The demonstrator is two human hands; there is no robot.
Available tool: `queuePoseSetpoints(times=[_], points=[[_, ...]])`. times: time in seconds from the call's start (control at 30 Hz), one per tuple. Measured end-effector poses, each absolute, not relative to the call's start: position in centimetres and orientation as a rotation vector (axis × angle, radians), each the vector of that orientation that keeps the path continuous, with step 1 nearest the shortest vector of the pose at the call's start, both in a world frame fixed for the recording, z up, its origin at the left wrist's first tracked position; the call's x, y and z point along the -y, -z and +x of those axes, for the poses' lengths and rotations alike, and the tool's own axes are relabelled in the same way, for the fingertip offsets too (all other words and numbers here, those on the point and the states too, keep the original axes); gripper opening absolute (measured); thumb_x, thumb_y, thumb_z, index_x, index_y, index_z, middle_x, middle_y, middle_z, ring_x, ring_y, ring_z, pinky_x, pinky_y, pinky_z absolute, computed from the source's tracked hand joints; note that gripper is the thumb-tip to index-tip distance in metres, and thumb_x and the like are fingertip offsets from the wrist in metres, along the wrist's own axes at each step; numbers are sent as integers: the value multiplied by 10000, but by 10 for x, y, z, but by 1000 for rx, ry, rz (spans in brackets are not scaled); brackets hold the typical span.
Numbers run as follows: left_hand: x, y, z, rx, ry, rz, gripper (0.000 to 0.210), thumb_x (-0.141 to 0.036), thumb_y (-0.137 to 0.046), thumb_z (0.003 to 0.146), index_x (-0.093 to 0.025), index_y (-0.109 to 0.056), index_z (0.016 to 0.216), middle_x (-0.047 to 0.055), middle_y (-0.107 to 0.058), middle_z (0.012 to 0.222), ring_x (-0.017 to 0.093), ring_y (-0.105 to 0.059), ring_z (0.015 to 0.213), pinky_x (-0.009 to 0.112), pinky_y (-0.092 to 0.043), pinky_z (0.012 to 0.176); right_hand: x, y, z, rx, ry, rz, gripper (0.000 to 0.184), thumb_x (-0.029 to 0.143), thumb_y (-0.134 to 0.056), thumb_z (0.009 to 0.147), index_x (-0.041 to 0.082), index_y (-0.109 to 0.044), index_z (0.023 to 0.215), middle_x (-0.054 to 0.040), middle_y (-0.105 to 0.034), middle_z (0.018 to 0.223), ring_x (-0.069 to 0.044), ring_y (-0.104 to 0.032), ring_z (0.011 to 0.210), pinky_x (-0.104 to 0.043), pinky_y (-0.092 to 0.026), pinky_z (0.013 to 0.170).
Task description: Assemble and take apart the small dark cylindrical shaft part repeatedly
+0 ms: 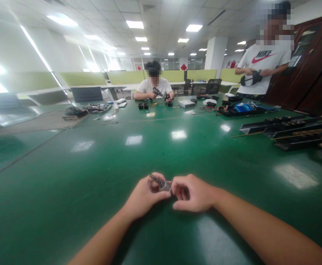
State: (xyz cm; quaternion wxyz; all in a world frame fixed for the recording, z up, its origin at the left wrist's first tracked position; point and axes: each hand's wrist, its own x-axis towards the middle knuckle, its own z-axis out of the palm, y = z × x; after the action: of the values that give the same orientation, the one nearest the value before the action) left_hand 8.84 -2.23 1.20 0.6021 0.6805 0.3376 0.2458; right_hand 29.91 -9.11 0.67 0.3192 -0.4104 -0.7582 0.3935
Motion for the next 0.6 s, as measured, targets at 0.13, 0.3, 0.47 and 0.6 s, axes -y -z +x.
queuePoseSetpoints(times=[0.13,0.3,0.47,0.6], points=[[24,-14,91,-801,-623,1583,403,-328,-833,669,-157,-575,927,38,-698,877,194,-667,832,319,-527,822,91,-4,300,2002,-1041,-1091,327,340,-750,764,193,-547,974,36,-613,711,-96,-560,581,-191,-443,553],[27,-13,92,-778,-711,1551,413,-310,-861,648,-144,-605,928,57,-704,922,196,-668,877,324,-539,864,92,-4,300,2067,-986,-1127,345,343,-737,771,186,-582,1036,34,-626,707,-99,-570,579,-193,-441,560],[28,-9,90,-805,-711,1653,406,-288,-855,661,-137,-660,984,75,-713,982,204,-677,897,333,-546,879,91,-4,300,2129,-900,-1133,290,339,-733,767,180,-626,984,33,-620,695,-101,-577,578,-193,-430,558],[27,-5,88,-797,-732,1690,391,-272,-849,667,-148,-679,996,72,-712,1015,205,-682,920,326,-547,889,91,-4,299,2153,-850,-1137,284,338,-735,763,181,-643,981,35,-622,689,-99,-573,568,-192,-418,549]])
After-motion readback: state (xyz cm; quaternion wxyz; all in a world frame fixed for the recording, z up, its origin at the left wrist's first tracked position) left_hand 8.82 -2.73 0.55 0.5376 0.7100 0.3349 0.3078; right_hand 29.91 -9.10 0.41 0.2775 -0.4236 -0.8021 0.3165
